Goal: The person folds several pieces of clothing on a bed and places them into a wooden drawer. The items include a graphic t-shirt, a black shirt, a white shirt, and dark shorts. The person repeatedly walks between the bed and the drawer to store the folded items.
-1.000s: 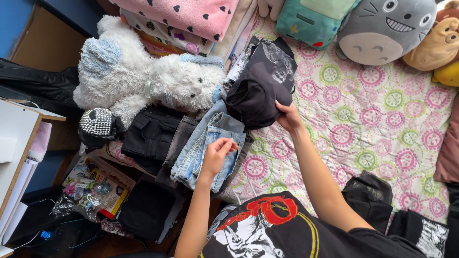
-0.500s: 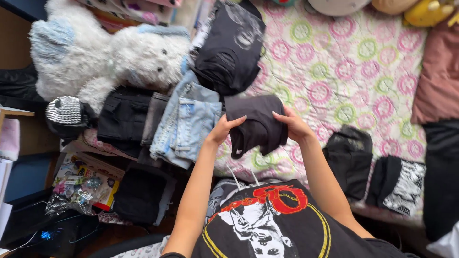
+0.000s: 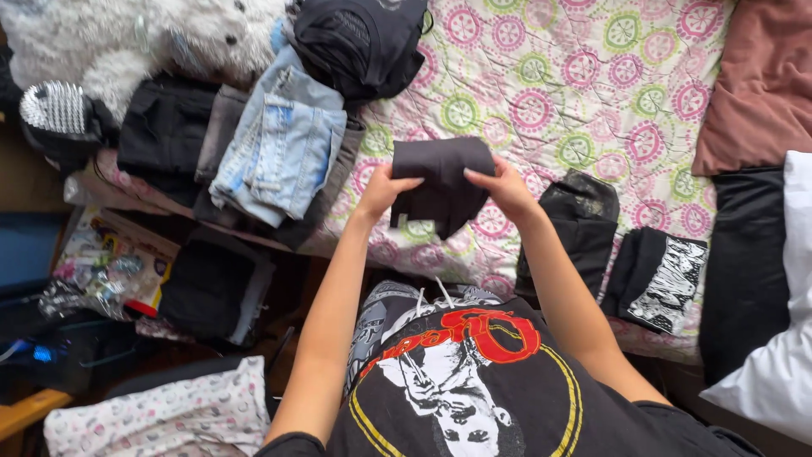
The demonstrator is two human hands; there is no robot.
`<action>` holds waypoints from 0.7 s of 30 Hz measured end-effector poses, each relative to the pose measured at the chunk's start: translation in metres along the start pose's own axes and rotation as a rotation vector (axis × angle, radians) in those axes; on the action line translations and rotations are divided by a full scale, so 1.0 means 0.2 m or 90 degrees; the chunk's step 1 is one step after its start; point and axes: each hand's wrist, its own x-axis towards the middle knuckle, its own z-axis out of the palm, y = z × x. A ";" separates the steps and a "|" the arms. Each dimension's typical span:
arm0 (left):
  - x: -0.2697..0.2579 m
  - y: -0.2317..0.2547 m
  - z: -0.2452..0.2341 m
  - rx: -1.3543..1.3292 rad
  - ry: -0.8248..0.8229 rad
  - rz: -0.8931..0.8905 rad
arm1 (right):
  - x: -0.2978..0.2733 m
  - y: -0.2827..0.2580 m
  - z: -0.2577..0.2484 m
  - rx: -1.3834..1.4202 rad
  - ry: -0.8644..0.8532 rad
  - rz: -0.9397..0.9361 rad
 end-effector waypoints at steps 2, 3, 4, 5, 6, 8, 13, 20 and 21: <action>-0.02 0.06 0.09 0.083 0.006 0.111 | 0.01 -0.04 -0.04 -0.108 0.011 -0.112; -0.03 0.05 0.11 0.083 0.010 0.114 | -0.02 -0.06 -0.04 -0.109 0.007 -0.113; -0.03 0.05 0.12 0.114 0.023 0.169 | -0.05 -0.08 -0.04 -0.147 -0.002 -0.187; -0.03 0.05 0.14 0.145 0.035 0.222 | -0.07 -0.10 -0.04 -0.185 -0.009 -0.261; -0.05 0.01 0.13 0.145 0.037 0.223 | -0.08 -0.05 -0.11 -0.185 -0.011 -0.261; -0.08 -0.06 0.13 0.367 0.042 0.466 | -0.10 0.05 -0.25 -0.487 -0.058 -0.390; -0.16 -0.83 -0.08 0.698 -0.055 0.242 | -0.25 0.65 -0.58 -0.646 -0.188 -0.246; -0.31 -1.05 -0.04 0.758 0.034 -0.016 | -0.21 0.89 -0.81 -0.576 -0.059 0.023; -0.27 -1.05 -0.02 0.759 0.033 -0.016 | -0.16 0.90 -0.82 -0.575 -0.058 0.023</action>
